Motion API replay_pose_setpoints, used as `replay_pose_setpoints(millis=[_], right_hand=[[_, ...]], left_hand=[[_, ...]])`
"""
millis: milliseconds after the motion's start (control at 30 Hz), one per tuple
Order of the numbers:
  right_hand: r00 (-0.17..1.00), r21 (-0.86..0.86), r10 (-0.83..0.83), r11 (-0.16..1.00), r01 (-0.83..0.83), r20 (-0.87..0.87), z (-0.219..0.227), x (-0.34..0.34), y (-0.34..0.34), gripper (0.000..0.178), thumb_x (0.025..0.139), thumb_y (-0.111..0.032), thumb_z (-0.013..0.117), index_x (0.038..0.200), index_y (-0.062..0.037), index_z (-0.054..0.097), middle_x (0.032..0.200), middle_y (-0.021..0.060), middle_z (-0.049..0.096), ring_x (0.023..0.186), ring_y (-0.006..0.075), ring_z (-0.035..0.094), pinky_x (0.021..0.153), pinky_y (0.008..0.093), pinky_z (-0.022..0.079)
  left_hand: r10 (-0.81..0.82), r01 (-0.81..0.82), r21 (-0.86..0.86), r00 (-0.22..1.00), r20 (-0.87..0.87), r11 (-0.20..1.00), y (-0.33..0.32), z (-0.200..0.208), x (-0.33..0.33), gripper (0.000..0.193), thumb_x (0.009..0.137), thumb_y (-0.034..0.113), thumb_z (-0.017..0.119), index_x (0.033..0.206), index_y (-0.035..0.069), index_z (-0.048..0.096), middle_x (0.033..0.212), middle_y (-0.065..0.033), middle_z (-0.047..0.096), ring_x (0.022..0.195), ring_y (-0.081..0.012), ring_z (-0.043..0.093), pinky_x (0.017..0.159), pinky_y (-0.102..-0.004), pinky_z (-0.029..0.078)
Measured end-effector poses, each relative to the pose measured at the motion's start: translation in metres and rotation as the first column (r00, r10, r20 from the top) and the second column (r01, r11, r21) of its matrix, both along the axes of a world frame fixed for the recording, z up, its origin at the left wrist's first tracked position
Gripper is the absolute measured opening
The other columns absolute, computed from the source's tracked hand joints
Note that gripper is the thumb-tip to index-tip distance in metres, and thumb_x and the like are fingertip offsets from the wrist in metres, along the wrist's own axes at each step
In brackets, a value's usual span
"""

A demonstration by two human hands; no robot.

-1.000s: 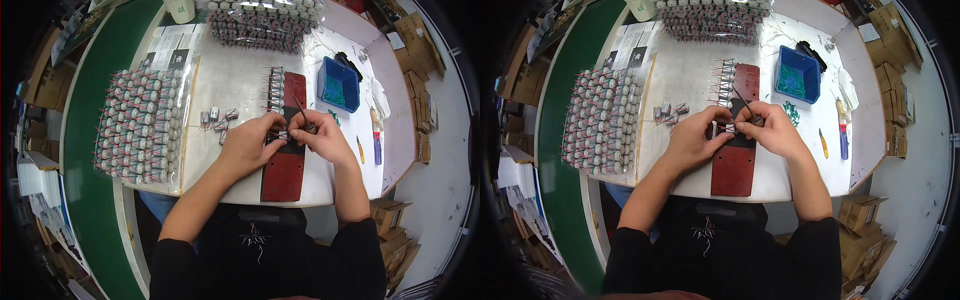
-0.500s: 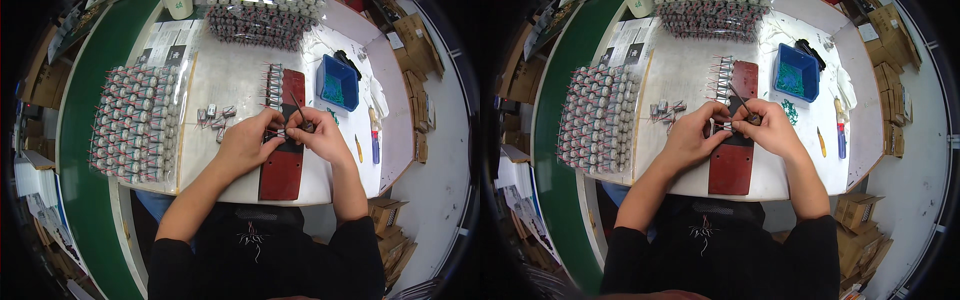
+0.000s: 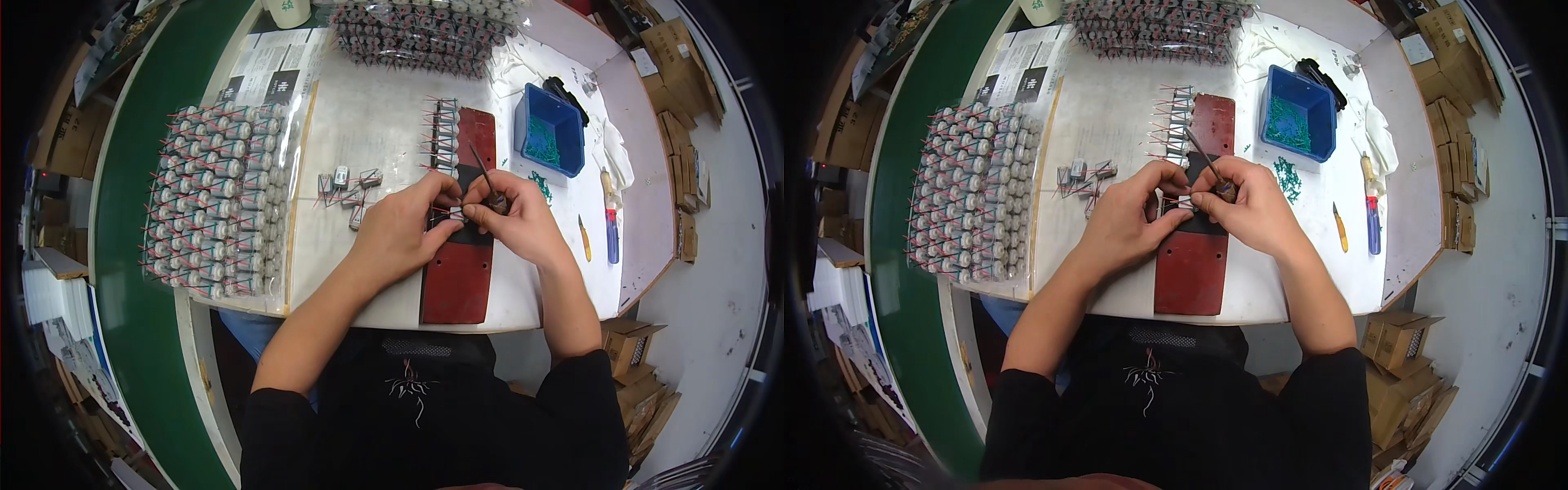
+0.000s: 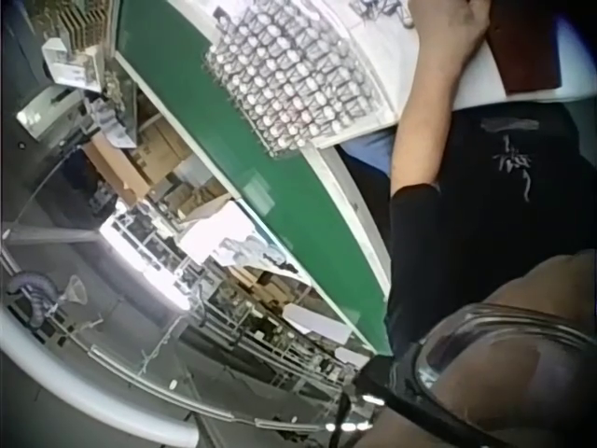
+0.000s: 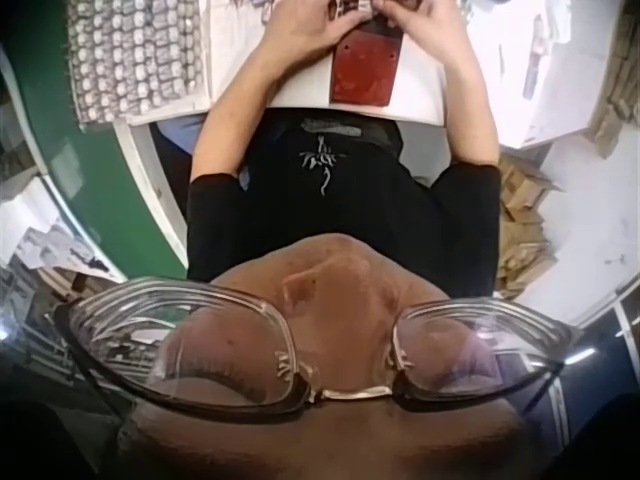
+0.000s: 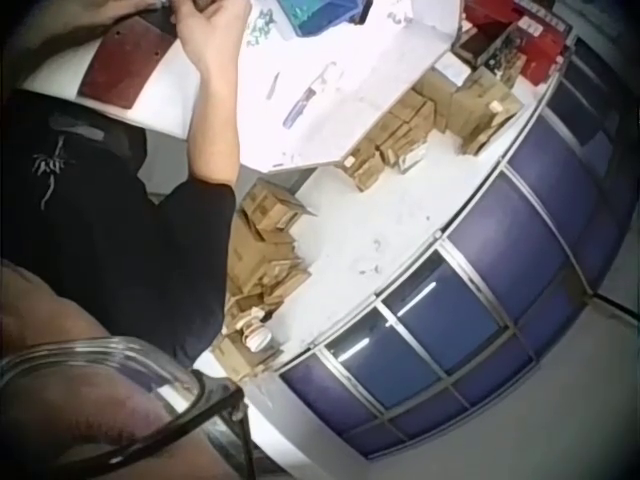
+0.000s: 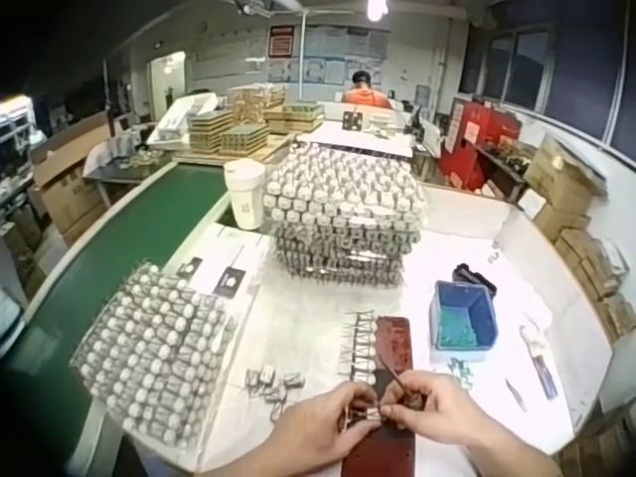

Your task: Assembling small electrical components onto a mounting rail at a factory workstation.

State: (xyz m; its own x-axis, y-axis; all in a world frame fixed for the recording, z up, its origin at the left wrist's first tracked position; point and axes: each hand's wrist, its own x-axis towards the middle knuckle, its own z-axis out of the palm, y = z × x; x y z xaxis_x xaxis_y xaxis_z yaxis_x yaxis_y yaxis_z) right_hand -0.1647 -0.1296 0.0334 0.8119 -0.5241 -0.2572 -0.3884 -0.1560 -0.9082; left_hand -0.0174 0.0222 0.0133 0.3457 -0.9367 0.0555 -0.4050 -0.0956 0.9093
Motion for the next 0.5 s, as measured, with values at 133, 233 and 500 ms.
replay_pose_setpoints(millis=[133,233,500], right_hand=[[0.999,-0.141,0.039,0.989,-0.039,-0.006,-0.006,-0.002,-0.001,0.010,0.089,-0.005,0.075,0.096,-0.0005,0.070,0.079,0.0042,0.070,0.067,0.0072,0.062,0.060,0.0239,0.049],[0.998,-0.150,0.051,0.987,-0.055,-0.029,0.000,-0.001,0.000,0.010,0.091,-0.003,0.075,0.096,-0.0008,0.066,0.081,0.0000,0.066,0.068,0.0052,0.059,0.060,0.0223,0.048],[0.993,-0.014,0.046,0.999,-0.047,-0.109,0.007,0.003,-0.001,0.011,0.092,-0.003,0.075,0.096,-0.0017,0.065,0.083,-0.0028,0.064,0.066,0.0044,0.059,0.058,0.0210,0.047]], left_hand=[[-0.001,0.001,-0.007,1.000,-0.011,1.000,-0.001,-0.001,0.000,0.035,0.088,0.013,0.077,0.117,0.009,0.058,0.105,-0.0118,0.075,0.100,-0.0307,0.074,0.079,-0.0399,0.057],[-0.001,0.001,-0.013,1.000,-0.015,1.000,-0.001,0.000,-0.001,0.035,0.088,0.013,0.077,0.117,0.008,0.059,0.106,-0.0118,0.075,0.100,-0.0308,0.074,0.079,-0.0399,0.057],[-0.003,0.003,-0.011,1.000,-0.009,1.000,-0.002,-0.001,0.000,0.035,0.088,0.012,0.077,0.117,0.008,0.058,0.106,-0.0120,0.075,0.100,-0.0312,0.074,0.080,-0.0395,0.057]])
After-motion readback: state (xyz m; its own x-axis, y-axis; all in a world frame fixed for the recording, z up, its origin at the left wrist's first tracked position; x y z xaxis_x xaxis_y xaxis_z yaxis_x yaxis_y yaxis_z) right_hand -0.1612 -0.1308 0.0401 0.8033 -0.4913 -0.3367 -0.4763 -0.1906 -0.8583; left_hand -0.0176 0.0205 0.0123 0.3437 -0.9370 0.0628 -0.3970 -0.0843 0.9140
